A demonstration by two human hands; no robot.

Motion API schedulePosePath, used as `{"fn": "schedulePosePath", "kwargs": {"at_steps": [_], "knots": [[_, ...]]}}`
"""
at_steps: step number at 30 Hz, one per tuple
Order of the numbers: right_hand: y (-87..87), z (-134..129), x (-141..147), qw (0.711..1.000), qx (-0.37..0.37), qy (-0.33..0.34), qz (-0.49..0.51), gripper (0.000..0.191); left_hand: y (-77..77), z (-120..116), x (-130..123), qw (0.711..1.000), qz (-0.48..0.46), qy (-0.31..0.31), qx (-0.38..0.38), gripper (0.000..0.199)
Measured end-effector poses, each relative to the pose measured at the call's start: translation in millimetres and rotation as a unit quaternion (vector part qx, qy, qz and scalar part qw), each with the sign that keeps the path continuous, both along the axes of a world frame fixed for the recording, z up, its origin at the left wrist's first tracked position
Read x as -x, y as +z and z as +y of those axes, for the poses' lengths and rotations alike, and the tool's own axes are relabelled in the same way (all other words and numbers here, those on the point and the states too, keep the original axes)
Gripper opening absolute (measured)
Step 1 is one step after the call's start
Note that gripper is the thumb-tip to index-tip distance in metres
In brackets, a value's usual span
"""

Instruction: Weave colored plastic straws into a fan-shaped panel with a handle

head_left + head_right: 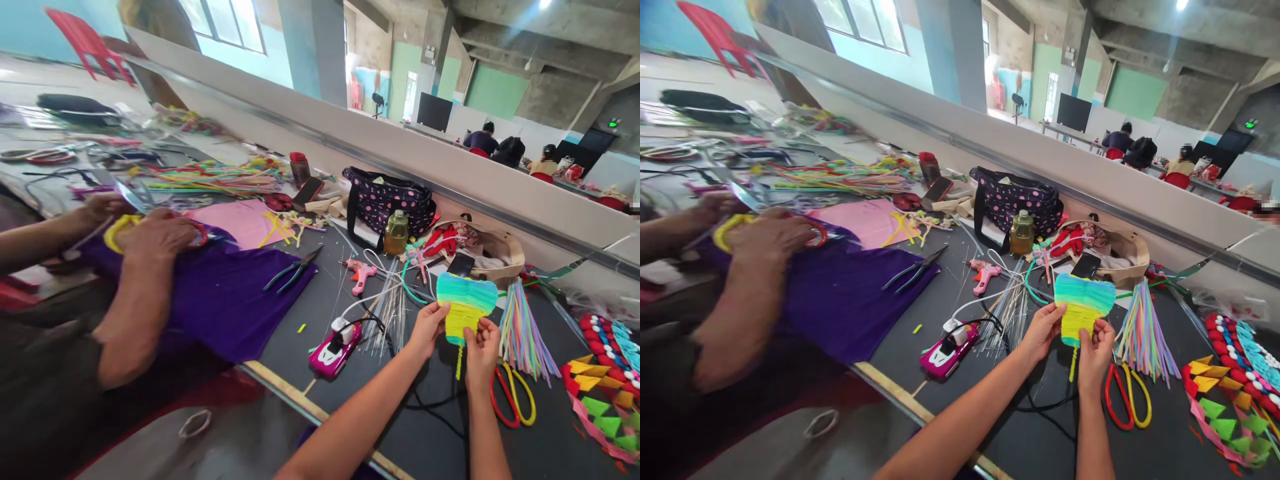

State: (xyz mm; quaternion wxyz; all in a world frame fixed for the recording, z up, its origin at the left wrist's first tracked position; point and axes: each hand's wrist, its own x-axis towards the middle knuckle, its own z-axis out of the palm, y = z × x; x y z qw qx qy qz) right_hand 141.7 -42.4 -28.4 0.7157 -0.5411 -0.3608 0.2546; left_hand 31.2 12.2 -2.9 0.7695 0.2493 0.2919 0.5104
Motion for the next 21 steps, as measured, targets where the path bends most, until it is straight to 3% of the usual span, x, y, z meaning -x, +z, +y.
{"fn": "schedulePosePath", "kwargs": {"at_steps": [10, 16, 21], "knots": [[-6.4, 2, 6, 0.999, 0.020, -0.011, 0.025, 0.041, -7.1, 18, -6, 0.999, -0.024, 0.021, 0.031, 0.030], [-17.6, 6, 4, 0.999, 0.030, -0.019, 0.027, 0.038, -13.7, 25, -6, 0.999, -0.030, -0.013, 0.022, 0.036], [-16.4, 8, 6, 0.999, 0.034, -0.032, 0.015, 0.037, -17.2, 23, -3, 0.998, -0.039, -0.044, 0.001, 0.041]]}}
